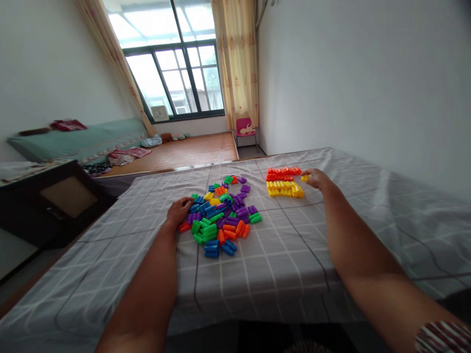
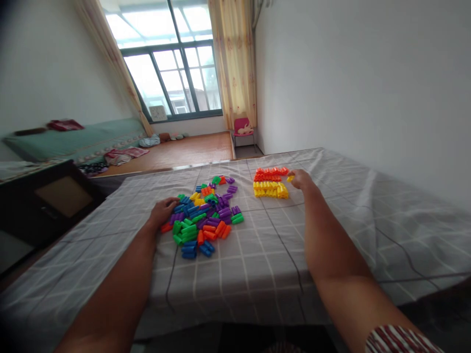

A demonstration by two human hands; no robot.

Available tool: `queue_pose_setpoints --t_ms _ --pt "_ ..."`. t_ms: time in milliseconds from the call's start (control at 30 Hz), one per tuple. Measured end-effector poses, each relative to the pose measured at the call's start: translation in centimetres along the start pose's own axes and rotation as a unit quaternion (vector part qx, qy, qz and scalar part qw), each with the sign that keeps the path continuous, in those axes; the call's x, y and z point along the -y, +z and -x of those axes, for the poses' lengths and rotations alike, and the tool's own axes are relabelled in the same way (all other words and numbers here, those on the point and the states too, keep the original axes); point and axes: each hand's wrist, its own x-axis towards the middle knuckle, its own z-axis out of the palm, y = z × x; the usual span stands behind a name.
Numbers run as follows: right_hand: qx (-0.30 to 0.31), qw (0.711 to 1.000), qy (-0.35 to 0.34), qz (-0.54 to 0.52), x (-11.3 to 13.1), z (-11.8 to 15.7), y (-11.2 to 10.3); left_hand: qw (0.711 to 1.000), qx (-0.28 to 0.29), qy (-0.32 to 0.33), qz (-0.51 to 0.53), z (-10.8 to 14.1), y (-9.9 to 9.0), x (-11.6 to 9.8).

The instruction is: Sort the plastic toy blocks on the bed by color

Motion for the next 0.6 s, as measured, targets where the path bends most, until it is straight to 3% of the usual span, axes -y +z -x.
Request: queue_pose_setpoints --t_ms 100,333,500,600 --pt "0.021 0.998 0.029 0.051 -2.2 -0.2 1.0 1.000 0.000 -0.005 -0.005 0.0 0.0 -0.1" --pt "0.088 0.992 -0.027 -0.081 -2.5 -1.1 2.2 1.000 0.000 -0.005 -0.009 0.2 -0.1 -0.1" --pt "0.019 0.998 0.028 -0.059 -3.1 -1.4 2.3 1.000 0.001 -0.005 -0.006 0.0 0.0 0.2" --pt "0.014 0.999 0.035 -0.020 -3.1 -1.2 2.4 1.000 0.003 -0.002 -0.003 -0.2 0.3 0.6"
